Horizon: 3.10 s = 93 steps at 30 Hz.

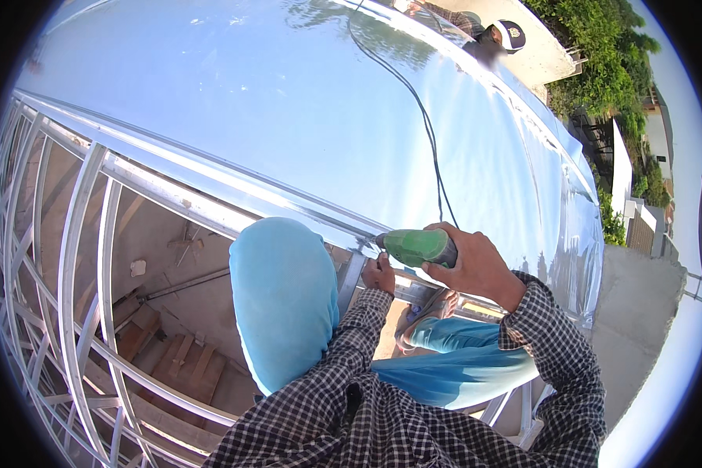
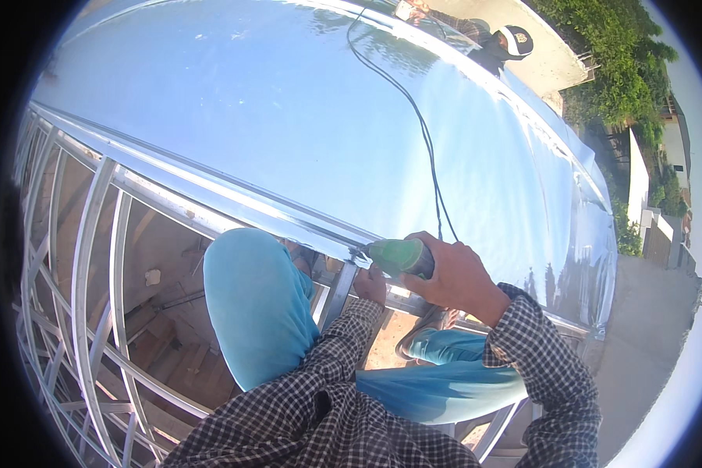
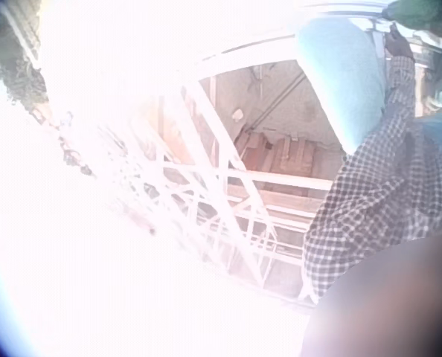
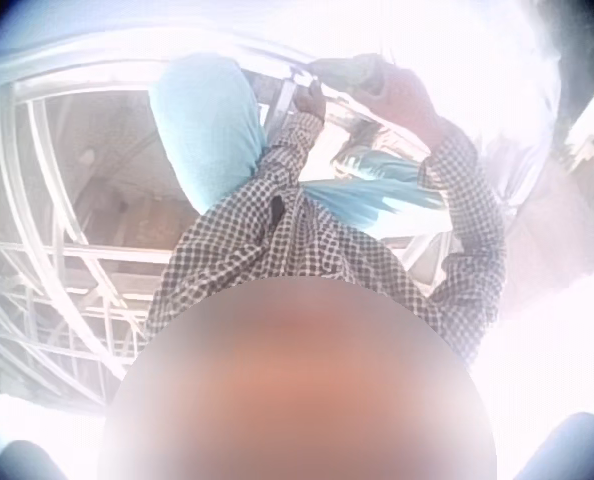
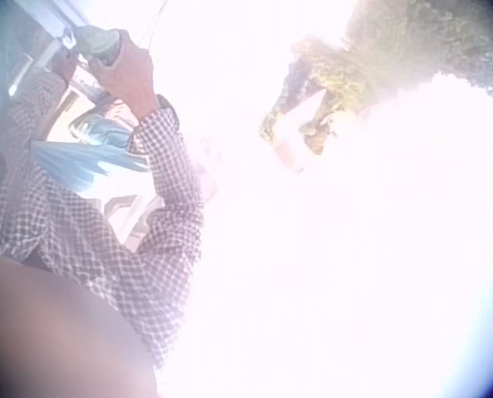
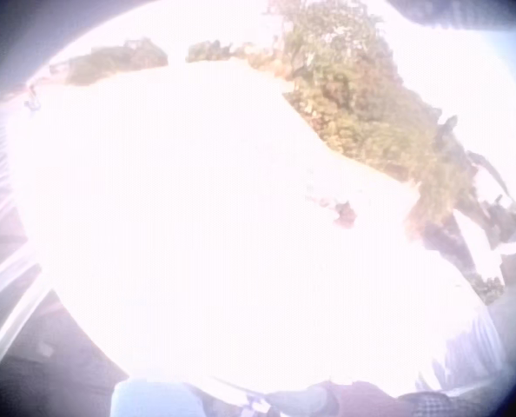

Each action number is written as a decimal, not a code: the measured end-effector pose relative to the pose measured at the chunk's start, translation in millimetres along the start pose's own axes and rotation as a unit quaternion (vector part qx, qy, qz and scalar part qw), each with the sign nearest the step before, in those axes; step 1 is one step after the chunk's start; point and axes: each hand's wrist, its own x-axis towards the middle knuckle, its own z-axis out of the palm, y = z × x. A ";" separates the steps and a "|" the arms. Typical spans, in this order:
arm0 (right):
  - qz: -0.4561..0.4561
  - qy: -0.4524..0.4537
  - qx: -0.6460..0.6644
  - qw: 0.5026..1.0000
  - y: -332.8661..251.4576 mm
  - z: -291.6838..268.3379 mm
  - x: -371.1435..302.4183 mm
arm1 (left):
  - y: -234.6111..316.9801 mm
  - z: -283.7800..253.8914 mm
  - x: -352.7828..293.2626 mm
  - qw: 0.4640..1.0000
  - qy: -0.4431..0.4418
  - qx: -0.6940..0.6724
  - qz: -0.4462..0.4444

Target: The person uses a green power drill to fasten screws into a metal frame while securing a reflective sheet on a rooftop structure. The person holds the sheet in place with one hand and operates the drill with the other, moving along the frame to attach multiple fasteners.

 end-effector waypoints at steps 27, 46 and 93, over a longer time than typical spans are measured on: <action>-0.002 -0.056 0.123 0.991 19.3 -0.2 2.4 | 3.9 -14.9 10.9 0.996 -0.066 0.052 -0.018; -0.030 -0.069 0.001 0.997 -17.5 -5.8 16.0 | -2.0 -7.4 2.4 0.995 -0.060 0.073 0.036; 0.002 -0.064 -0.007 0.998 -32.2 3.6 13.0 | 3.3 -5.5 -1.7 0.996 -0.047 0.063 0.037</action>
